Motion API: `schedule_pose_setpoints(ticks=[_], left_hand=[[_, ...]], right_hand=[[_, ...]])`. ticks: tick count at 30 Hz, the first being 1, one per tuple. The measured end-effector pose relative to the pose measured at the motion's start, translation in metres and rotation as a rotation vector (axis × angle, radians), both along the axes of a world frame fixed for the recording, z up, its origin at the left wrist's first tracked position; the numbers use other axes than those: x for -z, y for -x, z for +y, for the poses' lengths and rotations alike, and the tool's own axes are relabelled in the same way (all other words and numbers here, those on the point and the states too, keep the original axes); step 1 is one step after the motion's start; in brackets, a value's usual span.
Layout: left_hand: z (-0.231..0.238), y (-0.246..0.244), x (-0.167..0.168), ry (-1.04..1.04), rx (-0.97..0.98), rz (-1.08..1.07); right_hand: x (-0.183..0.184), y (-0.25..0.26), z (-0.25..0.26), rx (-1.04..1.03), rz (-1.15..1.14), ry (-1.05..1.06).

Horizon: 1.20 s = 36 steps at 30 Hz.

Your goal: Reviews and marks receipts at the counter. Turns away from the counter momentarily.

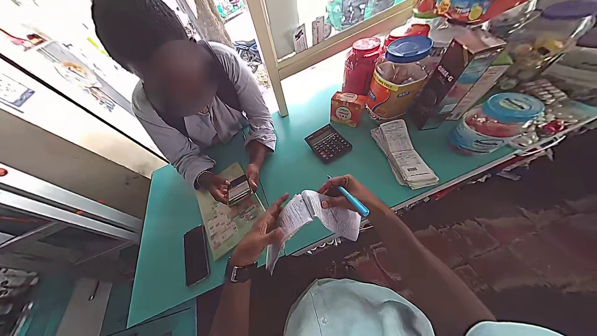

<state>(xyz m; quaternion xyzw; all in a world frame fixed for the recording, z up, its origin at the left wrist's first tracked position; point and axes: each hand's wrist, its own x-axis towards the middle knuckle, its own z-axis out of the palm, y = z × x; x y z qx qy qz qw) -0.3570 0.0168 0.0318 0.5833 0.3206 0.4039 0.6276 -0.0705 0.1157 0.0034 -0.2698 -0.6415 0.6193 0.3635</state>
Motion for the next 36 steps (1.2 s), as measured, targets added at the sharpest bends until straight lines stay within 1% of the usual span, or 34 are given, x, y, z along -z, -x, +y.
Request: schedule_pose_setpoints(ticks=[1,2,4,5,7,8,11,12,13,15,18,21,25,31,36], left_hand=[[-0.002,0.002,-0.003,0.077,0.02,0.038],[-0.003,0.001,-0.008,0.132,-0.017,0.138],[-0.004,-0.005,-0.013,0.181,-0.094,0.374],[-0.003,-0.007,-0.013,0.187,-0.09,0.424],[0.0,-0.01,-0.007,0.167,-0.104,0.461],[0.001,-0.013,-0.003,0.148,-0.143,0.49],[0.003,-0.024,0.009,0.112,-0.342,0.53],[0.003,-0.029,0.014,0.098,-0.418,0.505],[0.002,-0.033,0.017,0.087,-0.488,0.458],[0.002,-0.042,0.021,0.075,-0.606,0.279],[0.0,-0.051,0.025,0.124,-0.676,-0.089],[-0.002,-0.055,0.03,0.172,-0.71,-0.324],[0.0,-0.057,0.034,0.201,-0.727,-0.427],[0.006,-0.063,0.03,0.246,-0.726,-0.505],[0.007,-0.064,0.029,0.258,-0.707,-0.546]], right_hand=[[-0.005,-0.004,0.004,-0.008,-0.087,-0.055],[-0.011,-0.006,0.007,-0.017,-0.172,-0.113],[-0.019,-0.007,0.014,-0.039,-0.291,-0.219],[-0.023,-0.006,0.017,-0.042,-0.347,-0.268],[-0.035,-0.005,0.021,-0.023,-0.48,-0.406],[-0.043,-0.003,0.018,0.012,-0.558,-0.494],[-0.067,0.006,-0.007,0.183,-0.776,-0.849],[-0.072,0.01,-0.02,0.244,-0.811,-0.944],[-0.075,0.016,-0.035,0.286,-0.825,-0.996],[-0.072,0.029,-0.065,0.338,-0.803,-1.045],[-0.041,0.051,-0.105,0.401,-0.746,-1.034],[-0.009,0.067,-0.126,0.495,-0.714,-1.038],[0.009,0.067,-0.138,0.583,-0.634,-1.04],[0.032,0.059,-0.145,0.584,-0.571,-1.064],[0.035,0.055,-0.143,0.6,-0.52,-1.068]])
